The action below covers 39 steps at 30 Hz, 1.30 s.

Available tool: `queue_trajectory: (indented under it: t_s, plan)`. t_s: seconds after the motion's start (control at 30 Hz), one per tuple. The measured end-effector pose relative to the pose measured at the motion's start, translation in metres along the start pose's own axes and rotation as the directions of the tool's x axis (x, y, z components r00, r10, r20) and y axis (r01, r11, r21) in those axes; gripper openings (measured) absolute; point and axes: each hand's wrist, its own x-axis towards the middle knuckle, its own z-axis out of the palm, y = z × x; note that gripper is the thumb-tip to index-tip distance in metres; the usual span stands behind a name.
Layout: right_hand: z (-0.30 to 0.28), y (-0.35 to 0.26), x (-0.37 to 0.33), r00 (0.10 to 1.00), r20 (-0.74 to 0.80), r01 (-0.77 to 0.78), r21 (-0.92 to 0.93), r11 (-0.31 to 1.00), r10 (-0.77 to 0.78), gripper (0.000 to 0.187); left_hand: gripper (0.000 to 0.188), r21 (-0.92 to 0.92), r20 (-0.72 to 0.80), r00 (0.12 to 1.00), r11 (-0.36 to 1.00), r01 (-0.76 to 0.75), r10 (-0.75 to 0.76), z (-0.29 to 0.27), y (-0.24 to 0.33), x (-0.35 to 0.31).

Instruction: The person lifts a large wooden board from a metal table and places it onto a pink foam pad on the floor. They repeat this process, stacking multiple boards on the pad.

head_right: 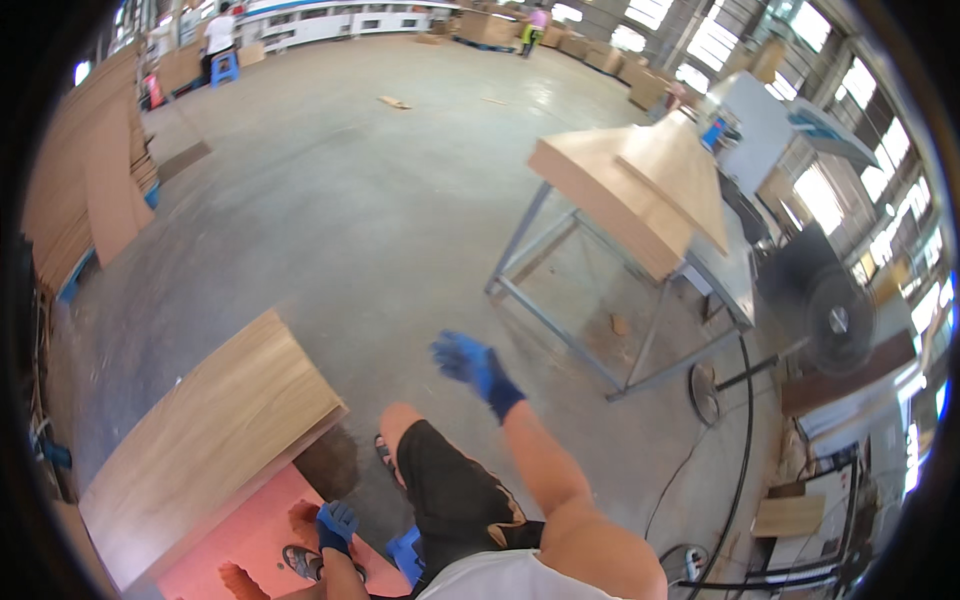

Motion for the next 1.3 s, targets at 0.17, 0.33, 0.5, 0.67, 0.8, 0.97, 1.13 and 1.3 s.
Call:
queue_trajectory:
  t_s: [0.17,0.33,0.5,0.67,0.8,0.97,1.13,1.3]
  plan:
    - [-0.167,-0.095,-0.135,0.811,-0.471,0.447,0.116,0.887,-0.347,0.043,0.023,0.171,-0.062,0.997,0.984,0.049,-0.039,0.034,-0.01,-0.013]
    - [-0.254,-0.171,-0.216,0.689,-0.561,0.645,0.189,0.74,-0.458,0.059,0.018,0.268,-0.01,1.0,0.963,-0.001,0.004,0.03,0.012,-0.012]
    - [-0.248,-0.244,-0.224,0.672,-0.526,0.687,0.18,0.704,-0.522,0.064,0.014,0.356,-0.063,0.998,0.935,-0.003,0.027,0.046,0.014,-0.022]
    - [-0.227,-0.295,-0.232,0.69,-0.466,0.649,0.059,0.759,-0.554,0.052,0.017,0.486,-0.243,0.964,0.874,0.025,0.108,0.108,-0.019,-0.044]
    - [-0.206,-0.282,-0.214,0.724,-0.402,0.6,-0.035,0.8,-0.561,0.041,0.02,0.519,-0.123,0.984,0.853,-0.045,0.126,0.117,-0.008,-0.042]
    - [-0.088,-0.221,-0.219,0.765,-0.307,0.592,-0.012,0.806,-0.566,0.049,0.027,0.583,0.224,0.913,0.703,-0.407,0.342,0.227,-0.004,-0.063]
    - [0.036,-0.147,-0.24,0.932,-0.098,0.327,-0.188,0.926,-0.349,0.045,0.059,0.329,0.767,0.534,0.498,-0.803,0.356,0.419,-0.038,-0.206]
    - [0.004,-0.128,-0.236,0.91,0.401,0.158,-0.088,0.984,-0.11,0.063,0.044,0.097,0.451,0.665,0.708,-0.7,0.595,0.445,-0.069,-0.22]
